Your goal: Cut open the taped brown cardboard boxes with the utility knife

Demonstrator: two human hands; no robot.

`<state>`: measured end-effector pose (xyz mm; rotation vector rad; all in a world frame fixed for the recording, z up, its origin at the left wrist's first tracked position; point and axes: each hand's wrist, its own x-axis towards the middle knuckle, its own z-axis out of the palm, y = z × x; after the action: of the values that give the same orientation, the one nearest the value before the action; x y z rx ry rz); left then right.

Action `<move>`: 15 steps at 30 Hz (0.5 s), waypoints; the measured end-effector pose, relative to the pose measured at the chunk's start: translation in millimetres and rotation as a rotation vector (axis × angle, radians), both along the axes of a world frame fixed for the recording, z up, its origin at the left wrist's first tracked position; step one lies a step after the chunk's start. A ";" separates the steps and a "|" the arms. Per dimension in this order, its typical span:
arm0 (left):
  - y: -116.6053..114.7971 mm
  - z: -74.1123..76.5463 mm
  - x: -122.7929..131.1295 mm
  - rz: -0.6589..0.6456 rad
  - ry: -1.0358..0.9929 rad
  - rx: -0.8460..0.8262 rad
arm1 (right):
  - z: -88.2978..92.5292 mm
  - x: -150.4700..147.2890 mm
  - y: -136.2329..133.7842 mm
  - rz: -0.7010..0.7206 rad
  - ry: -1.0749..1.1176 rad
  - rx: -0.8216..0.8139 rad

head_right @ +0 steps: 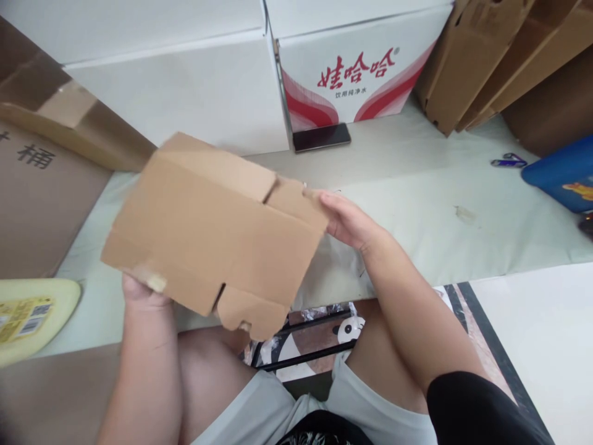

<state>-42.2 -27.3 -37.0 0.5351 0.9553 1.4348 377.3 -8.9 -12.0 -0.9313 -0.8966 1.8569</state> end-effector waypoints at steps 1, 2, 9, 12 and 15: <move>2.4 0.3 1.2 0.039 -0.002 0.034 | 0.5 -0.5 0.2 0.011 0.052 0.008; 3.8 0.7 4.0 0.071 0.002 0.065 | 1.2 -1.5 0.0 0.026 0.097 0.018; -6.3 9.2 35.4 0.179 0.152 0.249 | -4.5 -15.5 -9.0 0.086 -0.005 -0.021; -6.6 17.5 39.2 0.217 0.152 0.315 | -6.6 -20.1 -13.6 0.034 -0.012 -0.015; -0.7 27.6 41.8 0.039 -0.016 0.231 | 1.9 -11.8 -24.8 -0.184 -0.052 0.061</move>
<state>-0.4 -28.0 -9.5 0.6763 0.7956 1.5925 365.6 -33.6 -10.0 -0.9937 -0.8640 1.6475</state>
